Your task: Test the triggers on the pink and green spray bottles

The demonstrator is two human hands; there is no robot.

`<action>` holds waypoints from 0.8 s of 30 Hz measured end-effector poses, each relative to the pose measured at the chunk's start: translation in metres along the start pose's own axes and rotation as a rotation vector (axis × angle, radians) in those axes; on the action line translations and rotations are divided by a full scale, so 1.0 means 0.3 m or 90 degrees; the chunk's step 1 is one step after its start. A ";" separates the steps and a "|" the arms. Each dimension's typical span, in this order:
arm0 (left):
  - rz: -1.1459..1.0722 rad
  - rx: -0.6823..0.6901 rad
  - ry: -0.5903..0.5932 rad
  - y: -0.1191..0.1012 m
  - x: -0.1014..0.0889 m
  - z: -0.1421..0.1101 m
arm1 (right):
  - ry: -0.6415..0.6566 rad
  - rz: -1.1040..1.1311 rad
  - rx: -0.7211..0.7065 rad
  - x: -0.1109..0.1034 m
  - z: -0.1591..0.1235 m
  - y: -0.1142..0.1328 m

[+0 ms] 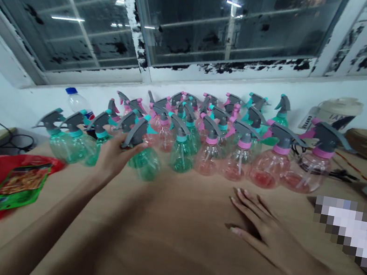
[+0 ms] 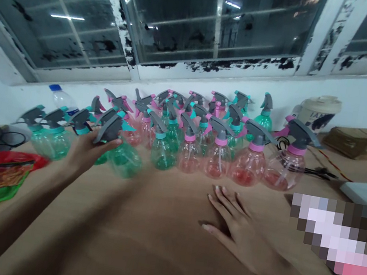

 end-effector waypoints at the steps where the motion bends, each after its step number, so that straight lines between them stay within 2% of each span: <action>1: 0.011 0.007 -0.007 0.004 0.013 0.027 | -0.002 0.000 0.001 0.001 0.000 0.000; 4: 0.031 0.025 -0.023 0.003 0.050 0.077 | 0.005 -0.002 0.001 -0.001 0.002 0.003; 9: 0.033 0.045 -0.040 -0.009 0.087 0.110 | 0.026 -0.004 0.003 -0.009 0.010 0.009; 17: 0.003 0.066 -0.009 -0.035 0.152 0.164 | 0.015 0.012 0.004 -0.013 0.007 0.007; 24: -0.035 0.058 -0.006 -0.029 0.170 0.173 | 0.024 -0.011 0.007 -0.013 0.008 0.010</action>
Point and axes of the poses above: each hand's wrist, its own z-axis towards the middle knuckle, its own x-axis out of the palm, y = z × x, the point moved 5 cm from there along z, towards the middle knuckle, and after that the axes turned 10 degrees about -x, right-handed, at the moved point
